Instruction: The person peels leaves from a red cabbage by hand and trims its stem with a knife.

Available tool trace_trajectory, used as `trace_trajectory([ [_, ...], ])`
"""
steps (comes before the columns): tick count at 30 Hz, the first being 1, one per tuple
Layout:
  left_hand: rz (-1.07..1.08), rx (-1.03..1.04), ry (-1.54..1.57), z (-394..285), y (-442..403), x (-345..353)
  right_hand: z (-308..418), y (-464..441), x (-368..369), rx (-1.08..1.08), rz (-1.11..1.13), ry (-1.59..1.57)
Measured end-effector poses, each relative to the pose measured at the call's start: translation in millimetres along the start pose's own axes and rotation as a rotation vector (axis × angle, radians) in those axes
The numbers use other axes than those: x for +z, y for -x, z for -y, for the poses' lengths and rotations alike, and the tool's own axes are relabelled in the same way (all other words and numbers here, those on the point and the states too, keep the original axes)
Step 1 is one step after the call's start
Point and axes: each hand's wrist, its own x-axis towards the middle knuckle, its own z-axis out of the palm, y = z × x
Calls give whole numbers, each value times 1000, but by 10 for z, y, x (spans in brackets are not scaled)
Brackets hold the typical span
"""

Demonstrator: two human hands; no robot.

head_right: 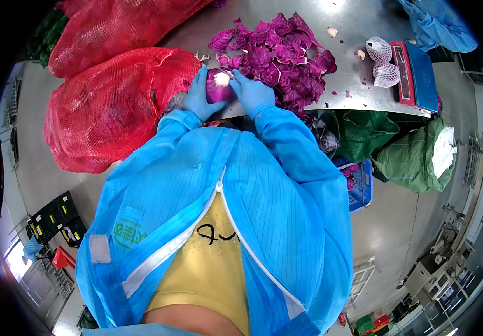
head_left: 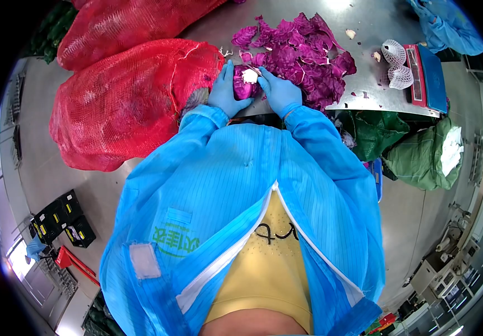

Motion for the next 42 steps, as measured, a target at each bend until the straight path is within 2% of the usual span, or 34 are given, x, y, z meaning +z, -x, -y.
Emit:
trace_trajectory([
  [1,0,0,0,5,-6,14,-10,-8,81,0,0,0],
  [3,-34,-1,-26,7,-27,74,-63,-40,238,69,-101,-255],
  [6,-42,18,-32,11,-29,105,-141,-97,321,92,-147,-423],
  [7,-36,22,-32,11,6,119,-157,-123,272,140,-134,-620],
  [9,-91,93,-79,16,54,137,-192,-150,26,261,21,-752],
  [10,-96,58,-22,34,70,130,-301,-225,123,197,57,-616],
  [11,-84,64,-29,74,90,121,-287,-188,183,206,54,-627],
  [13,-60,43,61,120,63,120,-247,-153,224,78,14,-559],
  [14,-78,61,37,130,73,136,-260,-196,326,61,4,-640],
  [17,-58,38,145,184,111,126,-103,-172,213,41,18,-590],
  [19,-76,91,141,261,134,130,-57,-210,169,16,-13,-610],
  [21,-161,212,137,301,166,159,-82,-250,63,-47,114,-613],
  [22,-147,198,187,303,185,162,-95,-282,114,-148,6,-534],
  [23,-140,193,188,327,200,177,-95,-278,128,-142,11,-538],
  [25,-156,230,212,369,197,187,-23,-274,46,-184,-118,-319],
  [26,-175,262,193,379,202,198,6,-279,88,-178,-221,-366],
  [30,-116,204,280,495,194,252,85,-296,19,-166,-154,-267],
  [32,-108,185,383,521,211,259,63,-288,109,-378,-225,-92],
  [33,-101,182,384,526,219,266,73,-271,103,-373,-221,-95],
  [35,-163,269,352,544,217,277,102,-260,85,-198,-182,-297],
  [36,-156,263,353,548,231,279,88,-260,156,-193,-175,-300],
  [38,-183,301,315,542,216,268,38,-292,353,-201,-373,-481],
  [39,-182,299,315,545,220,272,43,-284,423,-200,-371,-482],
  [41,-171,305,333,553,227,276,47,-283,549,99,-219,-1049],
  [42,-172,303,333,568,235,299,46,-280,559,99,-217,-1048],
])
